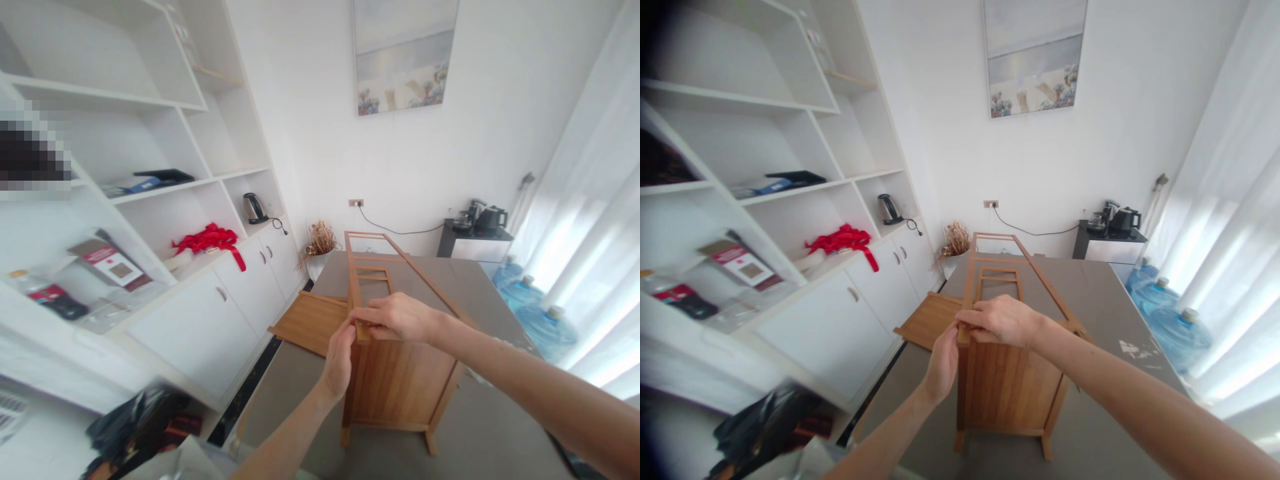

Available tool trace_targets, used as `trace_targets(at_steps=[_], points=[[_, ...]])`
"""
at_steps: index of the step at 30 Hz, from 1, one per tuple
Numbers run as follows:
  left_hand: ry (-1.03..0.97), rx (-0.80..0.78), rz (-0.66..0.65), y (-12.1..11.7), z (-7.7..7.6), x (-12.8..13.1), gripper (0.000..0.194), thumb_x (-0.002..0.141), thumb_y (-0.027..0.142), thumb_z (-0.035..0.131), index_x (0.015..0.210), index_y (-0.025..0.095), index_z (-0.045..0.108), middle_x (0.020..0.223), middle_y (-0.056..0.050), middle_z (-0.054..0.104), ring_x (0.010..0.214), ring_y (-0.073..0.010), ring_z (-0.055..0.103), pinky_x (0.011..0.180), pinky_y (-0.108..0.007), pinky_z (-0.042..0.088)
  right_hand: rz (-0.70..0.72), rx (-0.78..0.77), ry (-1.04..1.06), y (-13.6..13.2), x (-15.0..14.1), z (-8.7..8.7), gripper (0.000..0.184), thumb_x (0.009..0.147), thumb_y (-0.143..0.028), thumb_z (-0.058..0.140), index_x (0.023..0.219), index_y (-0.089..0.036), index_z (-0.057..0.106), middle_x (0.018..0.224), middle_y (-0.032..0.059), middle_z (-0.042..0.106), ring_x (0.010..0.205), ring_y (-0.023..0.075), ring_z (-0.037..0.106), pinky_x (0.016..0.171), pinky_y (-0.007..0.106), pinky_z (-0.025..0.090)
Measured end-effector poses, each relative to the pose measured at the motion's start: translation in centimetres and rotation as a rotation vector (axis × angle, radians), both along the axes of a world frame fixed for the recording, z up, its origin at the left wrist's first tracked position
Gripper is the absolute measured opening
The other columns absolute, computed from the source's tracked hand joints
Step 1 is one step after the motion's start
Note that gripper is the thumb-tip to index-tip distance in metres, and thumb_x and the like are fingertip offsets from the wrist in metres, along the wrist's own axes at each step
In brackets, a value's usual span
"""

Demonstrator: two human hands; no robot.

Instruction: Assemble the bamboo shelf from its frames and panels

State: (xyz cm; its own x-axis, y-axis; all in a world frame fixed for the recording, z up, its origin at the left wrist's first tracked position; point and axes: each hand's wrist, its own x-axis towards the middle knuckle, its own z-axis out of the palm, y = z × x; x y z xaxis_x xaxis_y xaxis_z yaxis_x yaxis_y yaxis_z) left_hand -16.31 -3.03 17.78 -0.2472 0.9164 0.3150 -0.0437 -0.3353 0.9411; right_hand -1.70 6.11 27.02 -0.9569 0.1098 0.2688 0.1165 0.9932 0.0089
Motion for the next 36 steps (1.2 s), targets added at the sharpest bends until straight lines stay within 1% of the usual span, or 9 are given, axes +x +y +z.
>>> trace_targets(at_steps=[4, 8, 14, 18, 21, 25, 28, 31, 36], points=[[0.097, 0.023, -0.090, 1.1, 2.0, -0.3, 0.029, 0.085, 0.034, 0.051, 0.102, 0.014, 0.062, 0.093, -0.006, 0.066, 0.089, -0.0211, 0.057, 0.081, -0.032, 0.043, -0.018, -0.066, 0.039, 0.8, 0.5, 1.2, 0.037, 0.090, -0.029, 0.044, 0.125, -0.019, 0.052, 0.089, 0.0059, 0.065, 0.069, 0.0142, 0.057, 0.060, 0.024, 0.037], [0.153, 0.044, -0.071, 1.9, 3.4, -0.2, 0.026, 0.085, 0.033, 0.054, 0.103, 0.015, 0.060, 0.093, -0.005, 0.065, 0.086, -0.0188, 0.057, 0.079, -0.028, 0.042, -0.029, -0.143, 0.096, 1.2, 0.5, 3.0, 0.039, 0.086, -0.022, 0.048, 0.124, -0.016, 0.055, 0.091, 0.0076, 0.066, 0.075, 0.0154, 0.059, 0.068, 0.025, 0.041], [0.178, 0.057, -0.031, 3.5, 6.0, 0.2, 0.024, 0.086, 0.037, 0.052, 0.095, 0.016, 0.061, 0.087, -0.003, 0.064, 0.084, -0.0179, 0.056, 0.079, -0.028, 0.041, -0.079, -0.177, 0.109, 1.7, 0.6, 6.0, 0.043, 0.080, -0.016, 0.052, 0.122, -0.018, 0.059, 0.096, 0.0066, 0.069, 0.075, 0.0147, 0.060, 0.068, 0.025, 0.043], [0.163, 0.061, -0.029, 4.9, 7.9, 0.4, 0.025, 0.085, 0.039, 0.052, 0.090, 0.017, 0.064, 0.082, -0.003, 0.063, 0.080, -0.0175, 0.055, 0.076, -0.028, 0.041, -0.159, -0.206, 0.149, 2.8, 1.0, 7.9, 0.037, 0.083, -0.025, 0.050, 0.118, -0.021, 0.062, 0.099, 0.0042, 0.070, 0.077, 0.0142, 0.061, 0.070, 0.025, 0.044], [0.115, 0.091, -0.048, 6.0, 9.3, 0.6, 0.026, 0.084, 0.039, 0.053, 0.090, 0.017, 0.065, 0.083, -0.003, 0.064, 0.079, -0.0175, 0.056, 0.075, -0.028, 0.041, -0.234, -0.251, 0.140, 3.8, 1.1, 9.3, 0.039, 0.082, -0.031, 0.051, 0.119, -0.022, 0.063, 0.105, 0.0033, 0.069, 0.082, 0.0156, 0.062, 0.073, 0.026, 0.045], [0.057, 0.101, -0.061, 7.1, 10.9, 0.6, 0.025, 0.079, 0.038, 0.060, 0.091, 0.017, 0.066, 0.079, -0.003, 0.065, 0.078, -0.0187, 0.057, 0.072, -0.029, 0.042, -0.302, -0.295, 0.115, 5.0, 0.8, 10.8, 0.041, 0.081, -0.034, 0.052, 0.119, -0.025, 0.063, 0.106, 0.0009, 0.070, 0.088, 0.0174, 0.063, 0.078, 0.027, 0.045], [0.031, 0.100, -0.067, 7.5, 11.5, 0.6, 0.026, 0.077, 0.038, 0.062, 0.091, 0.017, 0.067, 0.079, -0.003, 0.066, 0.079, -0.0196, 0.058, 0.073, -0.029, 0.042, -0.295, -0.273, 0.117, 4.9, 0.7, 11.3, 0.041, 0.081, -0.031, 0.051, 0.121, -0.026, 0.061, 0.101, 0.0000, 0.071, 0.083, 0.0159, 0.063, 0.072, 0.025, 0.045], [0.017, 0.097, -0.080, 7.9, 11.6, 0.5, 0.024, 0.077, 0.037, 0.062, 0.088, 0.016, 0.067, 0.078, -0.004, 0.066, 0.079, -0.0197, 0.059, 0.073, -0.030, 0.043, -0.313, -0.176, 0.127, 4.3, 0.7, 11.3, 0.044, 0.081, -0.027, 0.051, 0.125, -0.027, 0.057, 0.095, -0.0009, 0.072, 0.073, 0.0146, 0.062, 0.069, 0.025, 0.044], [0.018, 0.092, -0.101, 8.1, 11.0, 0.3, 0.021, 0.078, 0.035, 0.061, 0.085, 0.016, 0.066, 0.077, -0.003, 0.065, 0.077, -0.0188, 0.058, 0.074, -0.030, 0.043, -0.282, -0.063, 0.121, 3.8, 0.8, 11.0, 0.045, 0.086, -0.027, 0.048, 0.130, -0.026, 0.052, 0.101, 0.0016, 0.071, 0.083, 0.0174, 0.064, 0.075, 0.028, 0.043]])
